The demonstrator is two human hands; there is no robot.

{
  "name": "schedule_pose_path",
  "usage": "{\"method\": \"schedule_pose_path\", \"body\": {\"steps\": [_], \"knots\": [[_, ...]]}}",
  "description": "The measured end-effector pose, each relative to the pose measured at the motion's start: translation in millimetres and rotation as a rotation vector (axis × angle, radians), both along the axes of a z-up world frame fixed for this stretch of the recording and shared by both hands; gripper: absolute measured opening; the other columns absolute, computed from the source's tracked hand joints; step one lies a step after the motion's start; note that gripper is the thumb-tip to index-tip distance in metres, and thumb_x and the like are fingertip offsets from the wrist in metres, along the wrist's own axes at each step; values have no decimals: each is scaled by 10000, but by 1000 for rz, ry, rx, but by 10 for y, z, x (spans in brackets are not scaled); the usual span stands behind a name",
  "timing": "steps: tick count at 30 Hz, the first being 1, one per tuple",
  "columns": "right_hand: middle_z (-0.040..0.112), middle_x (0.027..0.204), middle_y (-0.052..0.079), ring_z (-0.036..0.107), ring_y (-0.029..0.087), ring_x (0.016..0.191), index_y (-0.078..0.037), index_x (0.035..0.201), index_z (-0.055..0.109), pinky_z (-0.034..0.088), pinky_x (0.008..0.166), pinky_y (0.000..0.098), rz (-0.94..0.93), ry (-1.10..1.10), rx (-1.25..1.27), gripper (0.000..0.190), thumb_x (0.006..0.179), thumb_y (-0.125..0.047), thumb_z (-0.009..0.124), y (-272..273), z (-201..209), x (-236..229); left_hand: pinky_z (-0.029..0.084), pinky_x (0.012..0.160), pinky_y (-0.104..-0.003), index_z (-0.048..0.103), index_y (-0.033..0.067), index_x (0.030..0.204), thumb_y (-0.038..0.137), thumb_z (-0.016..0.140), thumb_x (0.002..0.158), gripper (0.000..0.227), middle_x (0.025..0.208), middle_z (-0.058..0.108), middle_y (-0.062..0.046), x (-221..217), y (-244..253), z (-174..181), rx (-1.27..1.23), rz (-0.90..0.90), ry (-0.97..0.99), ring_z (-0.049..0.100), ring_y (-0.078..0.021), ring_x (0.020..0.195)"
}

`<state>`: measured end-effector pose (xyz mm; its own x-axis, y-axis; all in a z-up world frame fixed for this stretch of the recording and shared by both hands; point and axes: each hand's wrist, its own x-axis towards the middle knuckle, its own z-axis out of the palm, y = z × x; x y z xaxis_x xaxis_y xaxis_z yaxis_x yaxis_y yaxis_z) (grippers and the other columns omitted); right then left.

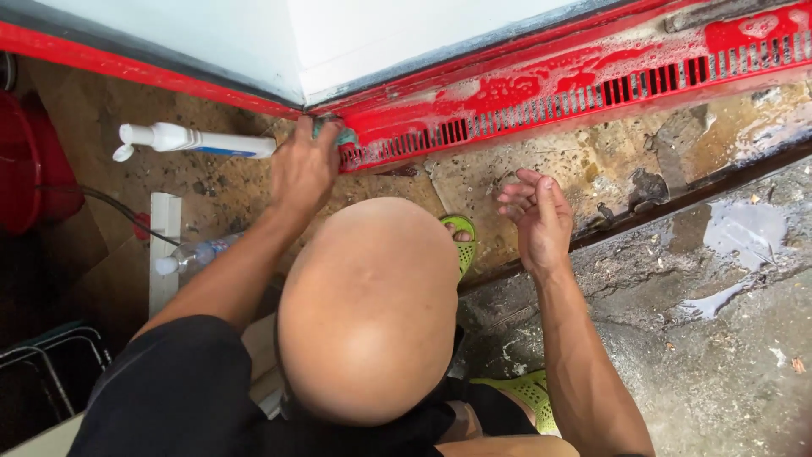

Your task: Scrubbing the red base of a commercial refrigerator with a cloth and cleaning solution

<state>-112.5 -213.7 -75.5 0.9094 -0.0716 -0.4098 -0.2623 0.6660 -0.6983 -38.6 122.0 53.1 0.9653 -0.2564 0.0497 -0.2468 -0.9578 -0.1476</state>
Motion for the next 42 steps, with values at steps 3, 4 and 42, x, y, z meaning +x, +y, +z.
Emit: {"method": "schedule_pose_path", "body": {"steps": [3,4,42], "knots": [[730,995,126,718,215,942,-84,1260,639,612,820,351,1,-1,-14,414,1087,-428,485,17,25,-22,605,582,-524,698,197,1135,153,637,966,185,1087,521,-143,-16,-132,-137,-70,52,-35,713,-407,772],[730,995,126,718,215,942,-84,1260,639,612,820,351,1,-4,-13,414,1087,-428,485,8,-6,-10,605,582,-524,698,197,1135,153,637,966,185,1087,521,-143,-60,-256,-55,-69,52,-38,713,-407,772],[732,944,126,732,209,883,-55,1242,650,626,775,334,-58,-2,-8,444,1065,-439,517,-18,24,15,551,422,-346,673,220,1042,195,620,872,180,864,520,-2,456,-1752,-444,9,-232,-465,653,-159,549]]}}
